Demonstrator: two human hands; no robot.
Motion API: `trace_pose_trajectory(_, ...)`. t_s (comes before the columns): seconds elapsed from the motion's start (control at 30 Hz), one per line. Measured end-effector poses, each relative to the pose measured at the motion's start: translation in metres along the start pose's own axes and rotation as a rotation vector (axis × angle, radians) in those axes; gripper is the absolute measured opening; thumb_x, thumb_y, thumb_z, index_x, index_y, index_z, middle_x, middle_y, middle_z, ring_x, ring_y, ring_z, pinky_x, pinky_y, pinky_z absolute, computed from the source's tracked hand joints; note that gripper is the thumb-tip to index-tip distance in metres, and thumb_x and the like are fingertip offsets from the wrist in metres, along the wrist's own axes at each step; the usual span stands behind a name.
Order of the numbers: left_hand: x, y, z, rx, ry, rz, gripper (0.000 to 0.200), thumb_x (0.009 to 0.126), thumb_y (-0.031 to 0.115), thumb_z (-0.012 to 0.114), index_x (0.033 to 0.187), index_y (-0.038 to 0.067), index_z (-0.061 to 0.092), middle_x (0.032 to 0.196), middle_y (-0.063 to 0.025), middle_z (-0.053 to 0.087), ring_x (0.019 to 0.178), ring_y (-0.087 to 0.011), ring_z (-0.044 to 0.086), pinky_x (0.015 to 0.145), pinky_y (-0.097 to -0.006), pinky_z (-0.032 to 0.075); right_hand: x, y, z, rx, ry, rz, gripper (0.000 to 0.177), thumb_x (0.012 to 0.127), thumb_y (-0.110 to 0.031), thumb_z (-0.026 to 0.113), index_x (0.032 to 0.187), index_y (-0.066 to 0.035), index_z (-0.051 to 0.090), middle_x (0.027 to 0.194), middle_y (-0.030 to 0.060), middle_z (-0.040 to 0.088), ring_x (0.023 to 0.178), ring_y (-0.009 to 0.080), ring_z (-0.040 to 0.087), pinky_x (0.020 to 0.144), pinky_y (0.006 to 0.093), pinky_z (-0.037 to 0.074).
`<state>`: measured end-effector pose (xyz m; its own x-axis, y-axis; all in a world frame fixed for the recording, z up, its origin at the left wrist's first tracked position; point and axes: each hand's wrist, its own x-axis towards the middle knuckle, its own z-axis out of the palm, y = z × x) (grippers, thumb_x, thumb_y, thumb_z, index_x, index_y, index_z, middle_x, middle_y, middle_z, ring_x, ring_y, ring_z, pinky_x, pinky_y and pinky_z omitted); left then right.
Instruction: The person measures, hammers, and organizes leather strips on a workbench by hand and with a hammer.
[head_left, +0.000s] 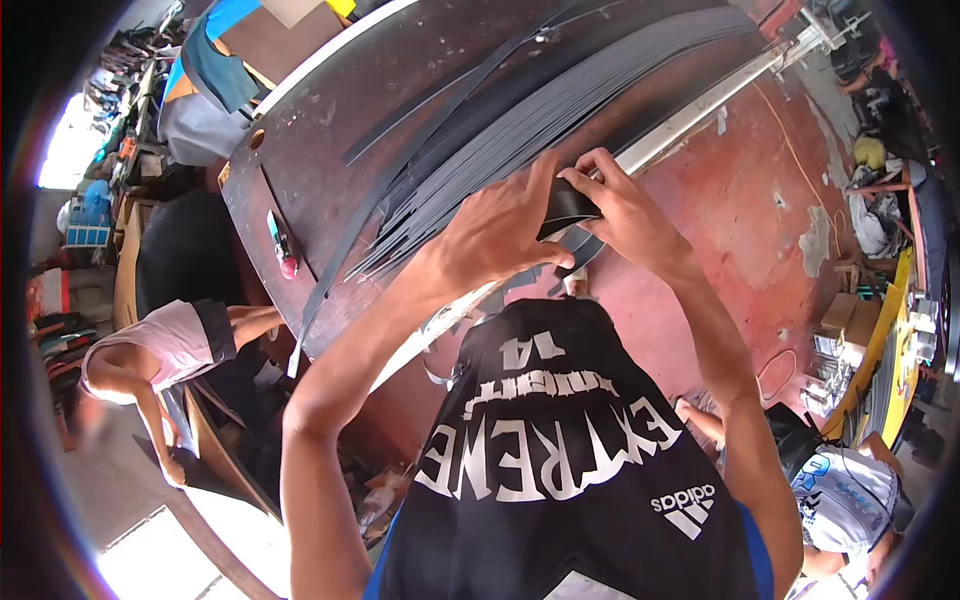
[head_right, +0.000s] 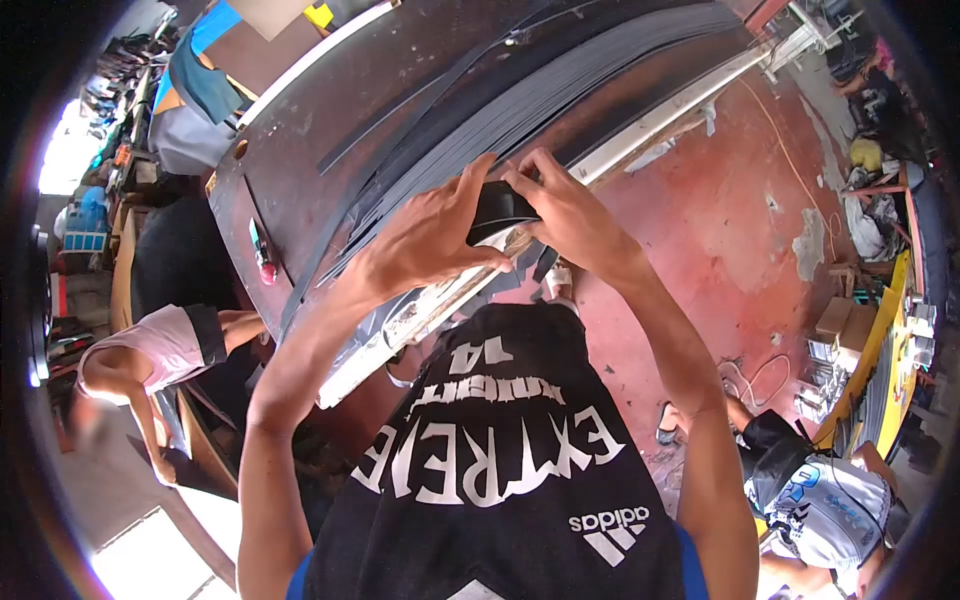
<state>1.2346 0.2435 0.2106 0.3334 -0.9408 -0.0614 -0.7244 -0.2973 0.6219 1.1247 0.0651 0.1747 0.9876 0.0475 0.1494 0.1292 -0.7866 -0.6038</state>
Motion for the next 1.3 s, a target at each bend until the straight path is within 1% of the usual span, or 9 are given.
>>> trace_pose_trajectory(0.2,0.014,0.055,-0.058,0.257,0.002,-0.113,0.031,0.073,0.014,0.065,0.094,-0.003,0.052,0.089,-0.0226,0.062,0.087,-0.041,0.061,0.076,-0.046,0.046,0.01,-0.031,-0.073,0.075,-0.054,-0.039,0.056,0.077,-0.01,0.073,0.126,0.006,0.051,0.115,0.0172,0.051,0.106,0.0366,0.057,0.09,0.0404,0.047)
trace_pose_trajectory(0.43,0.041,0.106,-0.101,0.357,-0.051,-0.163,0.03,0.071,0.01,0.063,0.096,-0.003,0.053,0.089,-0.0213,0.062,0.09,-0.0405,0.06,0.079,-0.0468,0.046,0.02,-0.002,-0.112,0.317,-0.008,-0.268,0.075,0.076,-0.025,0.079,0.138,0.001,0.045,0.115,0.0184,0.062,0.107,0.0345,0.059,0.093,0.0353,0.045)
trace_pose_trajectory(0.6,0.047,0.125,-0.102,0.34,-0.071,-0.078,0.028,0.071,0.013,0.068,0.095,0.003,0.057,0.086,-0.0176,0.062,0.087,-0.0397,0.061,0.075,-0.0475,0.046,0.025,0.044,-0.125,0.83,-0.266,-0.13,0.053,0.077,-0.025,0.08,0.121,-0.006,0.059,0.107,0.0049,0.065,0.102,0.0096,0.059,0.089,0.0308,0.048)
trace_pose_trajectory(0.73,0.044,0.142,-0.102,0.354,0.038,-0.042,0.035,0.069,0.012,0.069,0.101,0.003,0.058,0.087,-0.0173,0.064,0.085,-0.0397,0.062,0.074,-0.0473,0.047,0.012,0.027,-0.117,1.0,-0.225,-0.15,0.044,0.082,-0.022,0.077,0.115,-0.004,0.054,0.106,0.0053,0.065,0.1,0.0134,0.059,0.087,0.0297,0.047)
trace_pose_trajectory(0.9,0.021,0.157,-0.097,0.367,0.059,-0.052,0.042,0.065,0.005,0.069,0.105,0.003,0.058,0.089,-0.0187,0.063,0.088,-0.0411,0.061,0.076,-0.0464,0.047,-0.012,0.027,-0.12,0.674,-0.204,-0.25,0.05,0.071,-0.029,0.086,0.104,-0.003,0.061,0.084,0.0034,0.065,0.08,0.0111,0.058,0.073,0.0286,0.046)
trace_pose_trajectory(1.03,0.001,0.192,-0.087,0.213,0.061,-0.112,0.056,0.062,0.011,0.076,0.113,0.003,0.053,0.095,-0.017,0.063,0.092,-0.0314,0.064,0.081,-0.0409,0.048,-0.038,0.013,-0.111,0.716,-0.024,-0.396,0.046,0.081,-0.032,0.078,0.109,-0.004,0.056,0.085,0.0058,0.061,0.076,0.0148,0.058,0.066,0.0332,0.046)
trace_pose_trajectory(1.1,-0.016,0.187,-0.079,0.148,0.106,0.044,0.065,0.068,0.039,0.083,0.111,0.001,0.053,0.081,-0.0151,0.06,0.077,-0.0259,0.063,0.072,-0.0391,0.048,-0.057,-0.006,-0.127,0.601,-0.102,-0.388,0.042,0.086,-0.026,0.073,0.114,-0.004,0.05,0.083,0.0069,0.056,0.073,0.0162,0.057,0.063,0.0349,0.045)
trace_pose_trajectory(1.23,-0.047,0.162,-0.023,0.029,0.343,-0.019,0.076,0.077,0.068,0.063,0.105,-0.001,0.048,0.075,-0.0111,0.051,0.064,-0.0194,0.048,0.06,-0.0336,0.041,-0.087,-0.025,-0.116,0.379,-0.132,-0.34,0.028,0.093,-0.025,0.062,0.106,-0.005,0.048,0.071,0.0103,0.057,0.059,0.0227,0.061,0.052,0.0396,0.045)
trace_pose_trajectory(1.3,-0.058,0.166,-0.01,-0.002,0.212,-0.042,0.061,0.088,0.056,0.059,0.102,-0.003,0.05,0.078,-0.0136,0.054,0.064,-0.0232,0.05,0.063,-0.037,0.041,-0.099,-0.02,-0.105,0.358,-0.124,-0.369,0.028,0.093,-0.025,0.062,0.102,-0.004,0.047,0.068,0.0111,0.056,0.055,0.025,0.06,0.049,0.0406,0.044)
